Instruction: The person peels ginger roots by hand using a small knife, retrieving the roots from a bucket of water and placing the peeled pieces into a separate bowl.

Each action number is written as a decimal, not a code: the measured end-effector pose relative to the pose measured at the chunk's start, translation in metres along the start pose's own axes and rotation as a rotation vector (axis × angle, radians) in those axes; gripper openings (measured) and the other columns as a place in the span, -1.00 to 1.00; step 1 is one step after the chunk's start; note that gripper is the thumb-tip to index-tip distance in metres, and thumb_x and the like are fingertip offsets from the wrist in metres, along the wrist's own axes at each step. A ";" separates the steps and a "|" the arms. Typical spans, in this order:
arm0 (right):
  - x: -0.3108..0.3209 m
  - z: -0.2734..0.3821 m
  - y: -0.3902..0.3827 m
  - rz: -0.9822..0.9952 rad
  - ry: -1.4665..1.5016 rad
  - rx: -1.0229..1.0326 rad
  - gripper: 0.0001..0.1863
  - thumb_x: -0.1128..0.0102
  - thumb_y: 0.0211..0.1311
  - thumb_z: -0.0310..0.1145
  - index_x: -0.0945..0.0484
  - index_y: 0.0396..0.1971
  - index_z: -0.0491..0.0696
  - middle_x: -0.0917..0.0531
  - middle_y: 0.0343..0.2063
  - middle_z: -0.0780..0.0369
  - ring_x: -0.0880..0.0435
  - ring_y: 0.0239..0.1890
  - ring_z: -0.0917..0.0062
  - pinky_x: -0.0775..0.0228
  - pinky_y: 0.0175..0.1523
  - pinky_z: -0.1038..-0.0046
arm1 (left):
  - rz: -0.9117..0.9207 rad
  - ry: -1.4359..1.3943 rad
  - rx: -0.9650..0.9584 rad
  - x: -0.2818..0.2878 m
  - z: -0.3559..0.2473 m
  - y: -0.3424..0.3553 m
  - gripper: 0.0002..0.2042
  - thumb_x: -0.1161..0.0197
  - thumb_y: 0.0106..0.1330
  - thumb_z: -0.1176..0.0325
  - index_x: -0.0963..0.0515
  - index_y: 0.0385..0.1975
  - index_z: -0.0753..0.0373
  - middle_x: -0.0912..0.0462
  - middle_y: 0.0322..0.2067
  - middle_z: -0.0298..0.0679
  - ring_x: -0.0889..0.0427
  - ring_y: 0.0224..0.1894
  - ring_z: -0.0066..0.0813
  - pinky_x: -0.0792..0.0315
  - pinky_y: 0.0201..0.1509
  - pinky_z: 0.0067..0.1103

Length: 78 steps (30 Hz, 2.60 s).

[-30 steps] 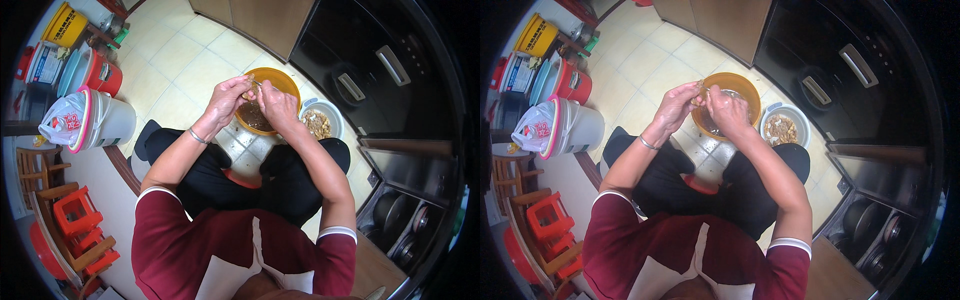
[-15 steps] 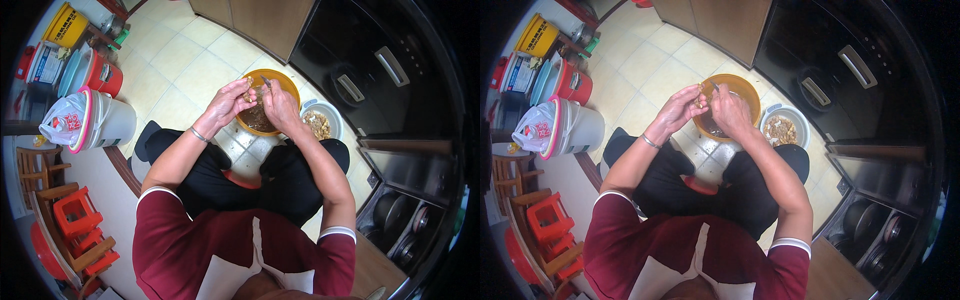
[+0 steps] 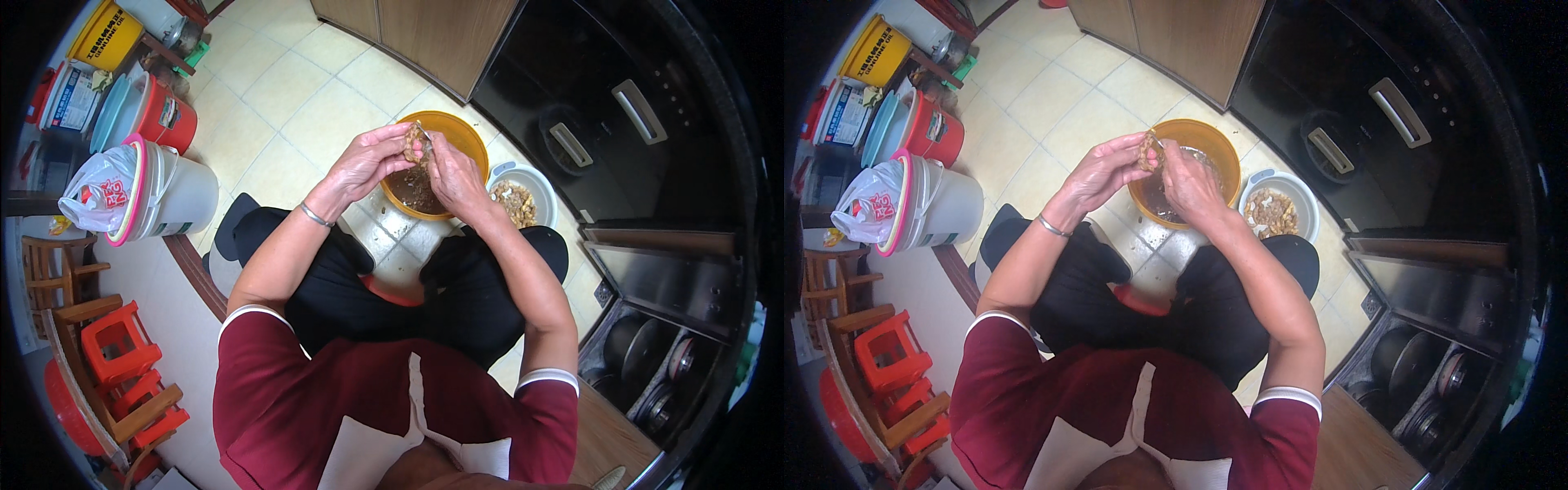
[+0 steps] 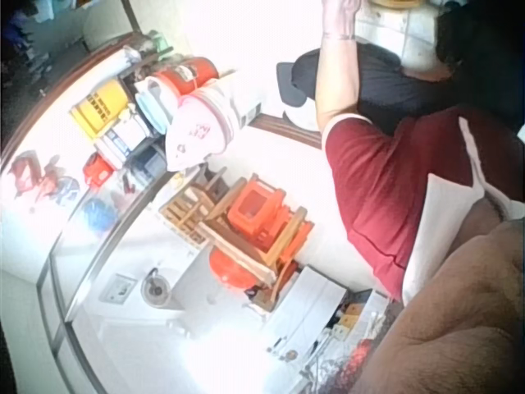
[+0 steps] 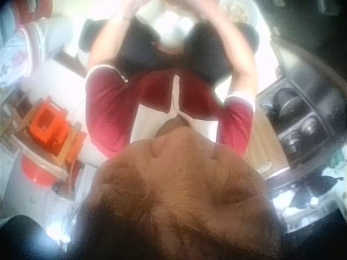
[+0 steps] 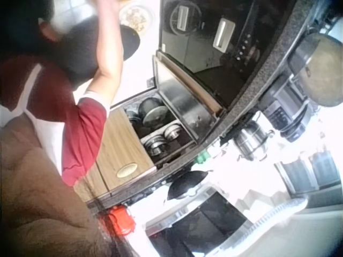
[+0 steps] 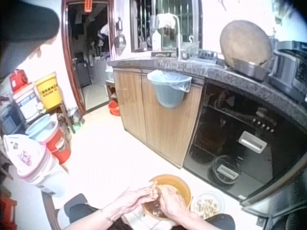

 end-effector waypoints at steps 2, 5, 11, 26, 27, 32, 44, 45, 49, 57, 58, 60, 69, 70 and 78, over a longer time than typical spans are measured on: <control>0.005 -0.001 0.001 -0.030 -0.001 0.000 -0.87 0.06 0.36 -0.48 -0.32 -0.18 -0.19 -0.60 -0.33 -0.18 -0.61 -0.22 -0.11 -0.44 -0.17 0.00 | -0.003 0.001 0.009 0.002 -0.001 0.001 -0.62 -0.09 0.47 0.48 -0.36 0.23 0.45 -0.64 -0.07 -0.08 -0.68 -0.06 -0.43 -0.62 0.06 -0.55; 0.011 -0.001 0.002 -0.054 -0.024 -0.002 -0.88 0.07 0.41 -0.45 -0.32 -0.21 -0.20 -0.60 -0.34 -0.15 -0.61 -0.26 -0.11 -0.44 -0.21 0.00 | 0.011 -0.028 0.022 0.005 -0.002 0.002 -0.62 -0.12 0.46 0.48 -0.36 0.23 0.45 -0.64 -0.07 -0.07 -0.68 -0.06 -0.42 -0.62 0.06 -0.56; 0.002 0.009 -0.003 -0.057 -0.033 0.111 -0.83 0.04 0.42 -0.40 -0.35 -0.33 -0.20 -0.59 -0.42 -0.12 -0.62 -0.35 -0.09 -0.44 -0.30 0.01 | 0.065 0.033 0.002 0.004 -0.003 0.001 -0.58 -0.15 0.46 0.44 -0.35 0.26 0.43 -0.65 -0.05 -0.11 -0.66 -0.03 -0.46 -0.59 0.09 -0.57; 0.005 -0.033 0.009 0.008 -0.032 -0.285 -0.80 0.07 0.48 -0.33 -0.42 -0.29 -0.14 -0.58 -0.57 -0.06 -0.63 -0.47 -0.01 -0.46 -0.35 0.05 | 0.061 0.311 -0.031 -0.013 -0.015 -0.010 -0.55 -0.21 0.43 0.39 -0.38 0.25 0.44 -0.68 -0.09 -0.21 -0.64 -0.05 -0.56 -0.51 0.11 -0.61; 0.014 -0.032 0.011 -0.116 -0.066 -0.211 -0.77 0.10 0.50 -0.32 -0.45 -0.29 -0.15 -0.56 -0.63 -0.02 -0.62 -0.54 0.04 -0.45 -0.37 0.08 | 0.079 0.282 -0.023 -0.014 -0.015 -0.012 -0.55 -0.22 0.42 0.39 -0.39 0.25 0.45 -0.68 -0.08 -0.21 -0.64 -0.05 -0.56 -0.51 0.12 -0.60; 0.011 -0.004 0.000 -0.100 0.035 -0.027 -0.81 0.03 0.46 -0.35 -0.40 -0.32 -0.16 -0.56 -0.58 -0.06 -0.61 -0.49 -0.02 -0.41 -0.37 0.04 | 0.055 0.233 -0.018 -0.003 -0.008 -0.004 -0.55 -0.24 0.41 0.40 -0.40 0.24 0.43 -0.68 -0.09 -0.22 -0.64 -0.05 -0.57 -0.50 0.12 -0.60; 0.008 -0.004 0.005 -0.076 -0.053 0.040 -0.83 -0.01 0.40 -0.36 -0.38 -0.34 -0.16 -0.60 -0.60 -0.08 -0.63 -0.50 -0.04 -0.45 -0.39 0.02 | 0.027 0.298 -0.061 -0.003 -0.015 -0.005 -0.54 -0.29 0.37 0.43 -0.42 0.23 0.42 -0.65 -0.05 -0.19 -0.64 -0.08 -0.61 -0.51 0.07 -0.69; 0.007 0.000 0.003 -0.053 -0.033 0.049 -0.83 -0.01 0.41 -0.36 -0.37 -0.34 -0.15 -0.59 -0.58 -0.08 -0.62 -0.48 -0.05 -0.45 -0.38 0.03 | 0.027 0.329 -0.073 -0.003 -0.015 -0.005 -0.55 -0.30 0.37 0.42 -0.43 0.23 0.42 -0.65 -0.05 -0.20 -0.63 -0.08 -0.62 -0.50 0.08 -0.69; 0.005 0.003 0.002 -0.032 -0.036 0.082 -0.83 -0.01 0.41 -0.36 -0.38 -0.35 -0.14 -0.59 -0.59 -0.07 -0.62 -0.50 -0.04 -0.44 -0.39 0.02 | 0.027 0.497 -0.131 -0.005 -0.018 -0.005 -0.56 -0.31 0.36 0.40 -0.47 0.21 0.38 -0.66 -0.08 -0.24 -0.61 -0.07 -0.64 -0.48 0.09 -0.69; 0.005 0.006 0.001 -0.099 -0.042 0.120 -0.84 -0.03 0.39 -0.37 -0.38 -0.35 -0.14 -0.60 -0.58 -0.06 -0.62 -0.51 -0.04 -0.44 -0.41 0.02 | 0.023 0.478 -0.119 -0.006 -0.019 -0.008 -0.57 -0.32 0.35 0.40 -0.49 0.20 0.35 -0.66 -0.12 -0.30 -0.59 -0.11 -0.67 -0.45 0.08 -0.71; 0.004 0.007 -0.001 -0.066 -0.020 0.108 -0.84 -0.03 0.40 -0.36 -0.38 -0.34 -0.13 -0.60 -0.56 -0.06 -0.61 -0.49 -0.04 -0.44 -0.40 0.02 | 0.013 0.493 -0.122 -0.006 -0.018 -0.008 -0.58 -0.32 0.36 0.40 -0.49 0.20 0.35 -0.65 -0.12 -0.30 -0.59 -0.11 -0.67 -0.44 0.07 -0.72; 0.003 0.007 -0.001 -0.029 -0.017 0.099 -0.84 -0.03 0.40 -0.36 -0.37 -0.34 -0.13 -0.59 -0.54 -0.06 -0.61 -0.47 -0.06 -0.43 -0.39 0.03 | 0.051 0.491 -0.117 -0.004 -0.016 -0.006 -0.56 -0.30 0.36 0.40 -0.46 0.20 0.40 -0.66 -0.12 -0.29 -0.59 -0.11 -0.64 -0.46 0.08 -0.67; 0.009 -0.013 0.006 -0.180 -0.135 0.021 -0.84 -0.03 0.40 -0.37 -0.37 -0.34 -0.14 -0.59 -0.58 -0.07 -0.62 -0.51 -0.05 -0.46 -0.41 0.03 | 0.065 0.191 0.010 -0.009 -0.011 -0.008 -0.51 -0.26 0.38 0.42 -0.36 0.27 0.43 -0.66 -0.11 -0.26 -0.63 -0.09 -0.59 -0.48 0.11 -0.62; 0.016 -0.011 0.006 -0.188 -0.136 -0.007 -0.84 -0.04 0.39 -0.37 -0.36 -0.33 -0.14 -0.59 -0.58 -0.07 -0.63 -0.51 -0.05 -0.46 -0.41 0.03 | 0.075 0.159 0.024 -0.009 -0.010 -0.008 -0.50 -0.26 0.39 0.42 -0.34 0.28 0.43 -0.66 -0.10 -0.26 -0.63 -0.09 -0.58 -0.48 0.11 -0.62; 0.003 -0.001 0.004 -0.134 -0.152 0.146 -0.85 -0.01 0.40 -0.38 -0.37 -0.34 -0.14 -0.59 -0.60 -0.05 -0.63 -0.51 -0.04 -0.46 -0.42 0.05 | 0.137 0.070 0.067 -0.005 -0.006 -0.003 -0.48 -0.24 0.39 0.46 -0.29 0.32 0.38 -0.64 -0.06 -0.25 -0.65 -0.07 -0.59 -0.56 0.04 -0.68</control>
Point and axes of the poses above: each hand's wrist, its own y-axis towards the middle knuckle, its own x-axis out of the back of the hand, z = x × y, the point moved 4 cm from there along y, towards the middle knuckle
